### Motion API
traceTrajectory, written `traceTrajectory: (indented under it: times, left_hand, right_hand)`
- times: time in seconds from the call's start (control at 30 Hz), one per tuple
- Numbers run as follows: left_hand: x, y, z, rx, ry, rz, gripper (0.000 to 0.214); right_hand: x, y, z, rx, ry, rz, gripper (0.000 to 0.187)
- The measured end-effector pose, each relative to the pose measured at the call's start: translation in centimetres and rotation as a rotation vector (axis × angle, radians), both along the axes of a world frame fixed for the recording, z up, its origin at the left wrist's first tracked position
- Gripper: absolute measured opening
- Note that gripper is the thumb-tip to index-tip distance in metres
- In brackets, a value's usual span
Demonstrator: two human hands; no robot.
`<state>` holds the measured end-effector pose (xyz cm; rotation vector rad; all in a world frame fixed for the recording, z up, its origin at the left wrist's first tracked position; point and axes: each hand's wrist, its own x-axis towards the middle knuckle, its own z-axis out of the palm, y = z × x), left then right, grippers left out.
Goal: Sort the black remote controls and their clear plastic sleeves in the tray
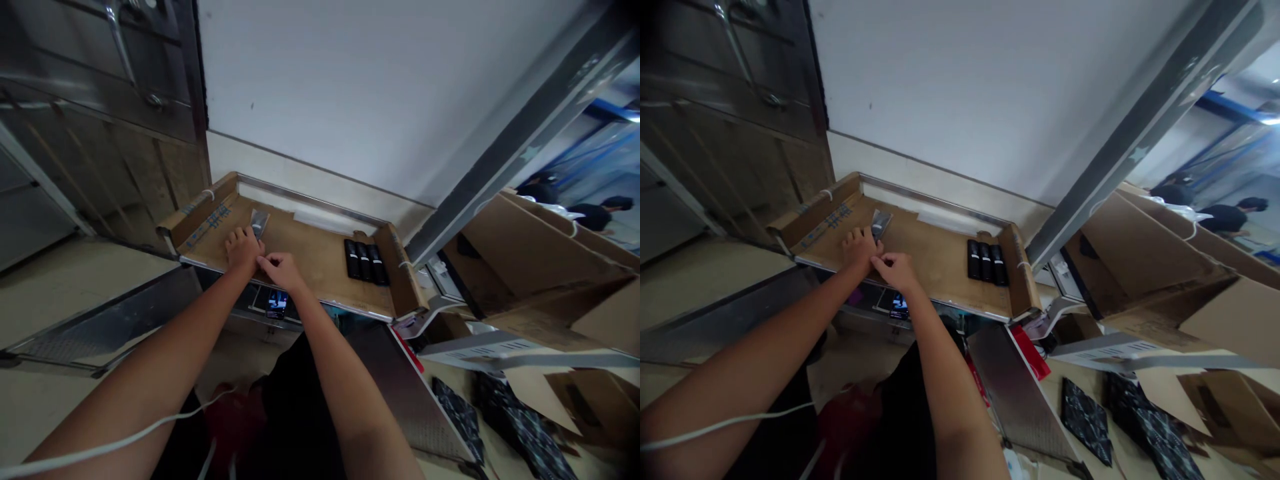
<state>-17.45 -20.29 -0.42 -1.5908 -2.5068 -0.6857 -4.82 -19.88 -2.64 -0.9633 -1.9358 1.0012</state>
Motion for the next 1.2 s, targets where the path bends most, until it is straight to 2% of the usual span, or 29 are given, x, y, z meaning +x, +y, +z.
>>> traceTrajectory:
  times: [0.1,0.2,0.3,0.4,0.5,0.57,0.7,0.77,0.83,0.93,1.0,1.1,1.2]
  left_hand:
    - [0.1,-0.1,0.1,0.005,-0.023,0.013,0.044]
    - [-0.2,0.0,0.6,-0.027,-0.076,0.003,0.056]
    - [-1.0,-0.1,1.4,-0.176,-0.12,-0.106,0.067]
    - [-1.6,-1.1,2.3,-0.38,-0.147,-0.251,0.066]
    - [-1.4,-3.1,3.0,-0.426,-0.121,-0.302,0.06]
    - [-1.0,-4.6,3.4,-0.4,-0.097,-0.318,0.058]
    - [-0.3,-6.4,4.0,-0.367,-0.136,-0.318,0.047]
    - [0.0,-6.7,4.2,-0.375,-0.207,-0.325,0.04]
    - [0.6,-7.0,4.2,-0.354,-0.266,-0.337,0.038]
    - [1.4,-7.1,4.1,-0.229,-0.32,-0.378,0.038]
    - [1.4,-6.8,4.0,-0.145,-0.415,-0.426,0.043]
    - [0.5,-5.0,4.6,-0.046,-0.725,-0.433,0.051]
    - [-0.3,-2.4,6.1,-0.003,-1.037,-0.471,0.059]
  right_hand:
    - [0.2,-0.2,0.3,-0.061,0.118,-0.143,0.048]
    - [0.4,0.0,0.6,-0.154,0.266,-0.234,0.046]
    - [0.3,0.5,0.8,-0.239,0.357,-0.371,0.037]
    - [-0.1,1.2,1.0,-0.222,0.205,-0.508,0.028]
    - [-0.4,1.8,1.2,-0.178,-0.026,-0.557,0.029]
    - [-0.4,1.7,1.5,-0.254,-0.037,-0.531,0.031]
    - [0.4,0.1,2.2,-0.569,0.179,-0.387,0.034]
    - [0.9,-1.0,2.5,-0.666,0.251,-0.289,0.039]
    - [1.2,-1.8,2.7,-0.662,0.261,-0.196,0.042]
    - [1.5,-2.3,2.8,-0.547,0.364,-0.207,0.034]
    - [2.1,-2.4,2.9,-0.524,0.495,-0.198,0.031]
    - [3.6,-2.7,3.4,-0.553,0.601,-0.074,0.03]
    - [5.3,-3.2,4.1,-0.624,0.575,0.048,0.038]
